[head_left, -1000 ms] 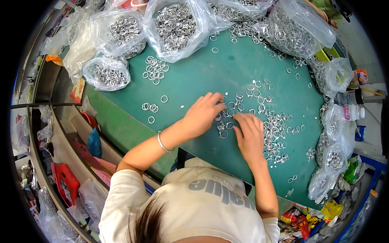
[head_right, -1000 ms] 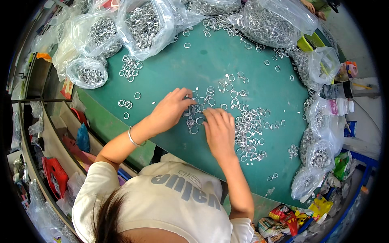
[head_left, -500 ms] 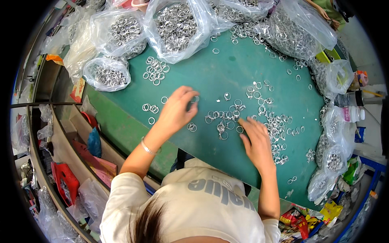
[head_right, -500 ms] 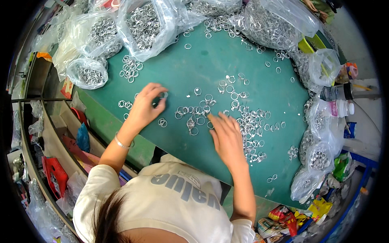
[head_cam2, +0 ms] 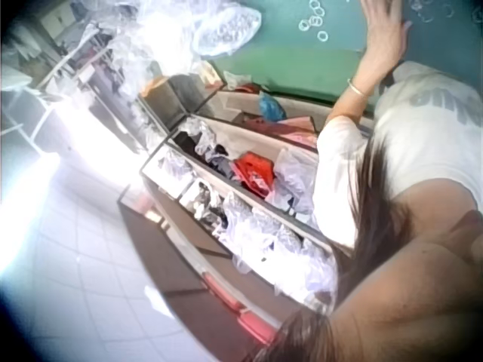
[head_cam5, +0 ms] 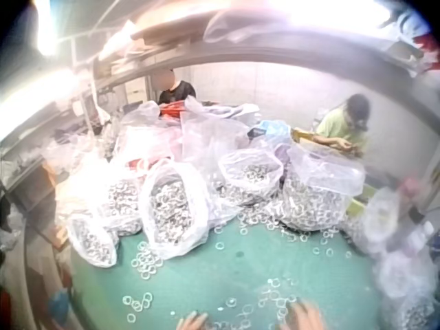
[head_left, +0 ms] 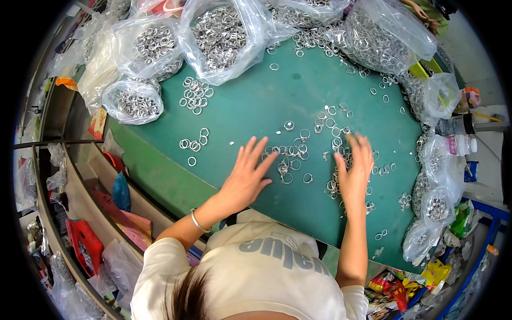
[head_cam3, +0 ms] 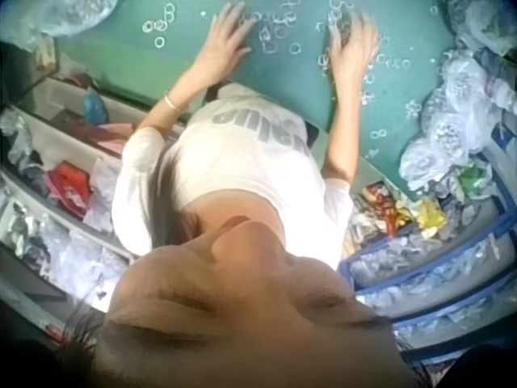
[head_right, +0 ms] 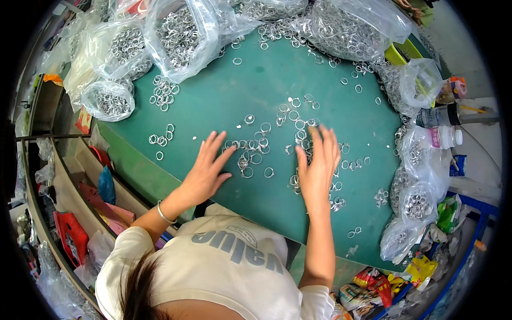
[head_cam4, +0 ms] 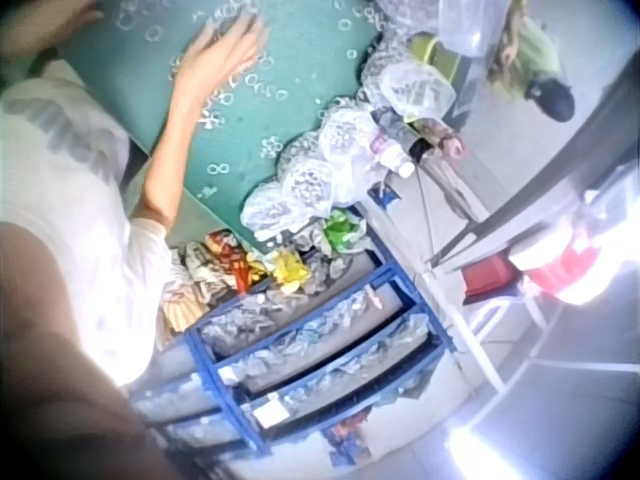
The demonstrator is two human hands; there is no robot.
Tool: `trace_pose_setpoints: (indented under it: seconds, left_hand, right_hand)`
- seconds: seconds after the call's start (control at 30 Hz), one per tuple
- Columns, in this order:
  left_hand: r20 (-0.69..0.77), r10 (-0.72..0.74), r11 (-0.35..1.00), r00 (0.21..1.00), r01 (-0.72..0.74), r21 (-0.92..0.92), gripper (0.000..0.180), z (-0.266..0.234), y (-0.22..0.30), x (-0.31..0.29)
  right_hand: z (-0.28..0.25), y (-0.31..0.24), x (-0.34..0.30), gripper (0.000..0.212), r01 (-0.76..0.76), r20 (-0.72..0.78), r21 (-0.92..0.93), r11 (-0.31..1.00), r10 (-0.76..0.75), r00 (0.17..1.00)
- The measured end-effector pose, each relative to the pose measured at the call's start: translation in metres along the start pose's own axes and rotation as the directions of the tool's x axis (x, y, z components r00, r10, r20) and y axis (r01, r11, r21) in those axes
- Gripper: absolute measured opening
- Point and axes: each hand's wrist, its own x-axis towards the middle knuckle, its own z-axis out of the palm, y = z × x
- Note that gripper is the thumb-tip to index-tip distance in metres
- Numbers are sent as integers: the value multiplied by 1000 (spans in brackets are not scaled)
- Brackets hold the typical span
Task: The person sorts and organizes small metal rings on a green surface by hand, picking them up one at a time and placing them in groups.
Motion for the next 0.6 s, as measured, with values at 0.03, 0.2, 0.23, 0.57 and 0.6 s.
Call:
trace_pose_setpoints:
  seconds: [0.03, 0.2, 0.23, 0.57, 0.6]
  left_hand:
    - [2, 27, 1000, 1000, -27, -8, 63, 7, 3, 5]
    - [82, 183, 981, 980, -177, -79, 65, 20, 1, 42]
    - [54, 208, 976, 977, -204, -73, 64, 19, -6, 50]
    - [132, 327, 940, 936, -336, 57, 43, 11, 8, 45]
    - [159, 330, 938, 930, -342, 52, 41, 12, 0, 41]
  right_hand:
    - [0, -4, 14, 55, 23, -65, -7, 1000, -23, 998]
    - [15, -6, 42, 55, 167, 169, 58, 984, -175, 970]
    - [7, -7, 36, 54, 206, 222, 29, 978, -207, 953]
    - [-30, 2, -59, 45, 238, 280, 32, 971, -238, 930]
    - [-29, 9, -65, 44, 230, 241, 16, 973, -227, 943]
